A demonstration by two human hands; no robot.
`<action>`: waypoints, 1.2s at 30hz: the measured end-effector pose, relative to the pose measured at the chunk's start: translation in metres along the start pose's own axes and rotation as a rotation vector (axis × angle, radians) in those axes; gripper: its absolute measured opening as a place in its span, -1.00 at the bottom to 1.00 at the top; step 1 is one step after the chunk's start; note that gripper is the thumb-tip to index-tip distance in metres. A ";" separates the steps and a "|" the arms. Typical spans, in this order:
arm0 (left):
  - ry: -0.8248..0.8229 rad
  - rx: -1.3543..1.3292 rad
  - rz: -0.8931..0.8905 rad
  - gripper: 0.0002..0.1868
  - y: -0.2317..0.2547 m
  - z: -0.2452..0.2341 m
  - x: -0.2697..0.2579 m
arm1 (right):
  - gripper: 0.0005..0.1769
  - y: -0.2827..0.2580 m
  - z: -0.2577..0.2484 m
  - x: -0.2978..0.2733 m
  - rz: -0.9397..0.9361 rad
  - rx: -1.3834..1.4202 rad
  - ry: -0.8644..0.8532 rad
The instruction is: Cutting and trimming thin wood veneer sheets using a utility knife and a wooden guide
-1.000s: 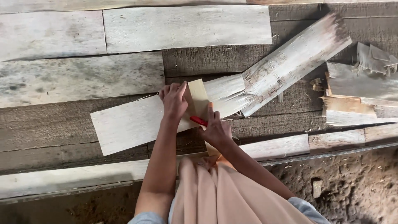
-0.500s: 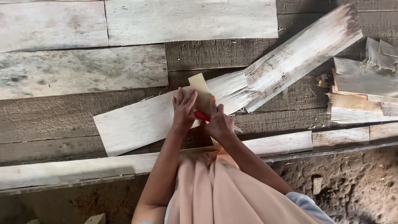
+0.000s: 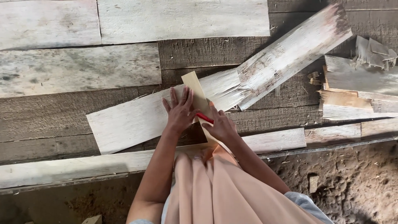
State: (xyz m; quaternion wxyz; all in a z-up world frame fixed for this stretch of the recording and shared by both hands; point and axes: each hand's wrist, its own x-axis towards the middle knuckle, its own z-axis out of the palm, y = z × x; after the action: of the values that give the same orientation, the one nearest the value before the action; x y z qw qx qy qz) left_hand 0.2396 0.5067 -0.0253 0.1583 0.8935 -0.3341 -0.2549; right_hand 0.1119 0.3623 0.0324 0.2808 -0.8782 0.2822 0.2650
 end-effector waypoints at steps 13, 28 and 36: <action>0.018 0.052 -0.013 -0.11 0.035 0.001 0.017 | -0.30 0.020 -0.019 -0.006 -0.019 -0.017 0.037; -0.053 0.123 -0.066 -0.06 0.033 -0.003 0.023 | -0.14 0.008 0.005 -0.021 0.011 0.083 0.001; -0.073 0.126 -0.057 0.01 0.029 -0.008 0.019 | 0.04 0.028 0.041 0.008 -0.018 -0.013 -0.001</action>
State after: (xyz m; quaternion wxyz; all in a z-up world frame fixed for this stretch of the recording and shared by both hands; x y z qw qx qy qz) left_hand 0.2414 0.4735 -0.0127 0.0823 0.9008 -0.3296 -0.2704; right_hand 0.0873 0.3664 -0.0111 0.2775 -0.8824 0.2722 0.2650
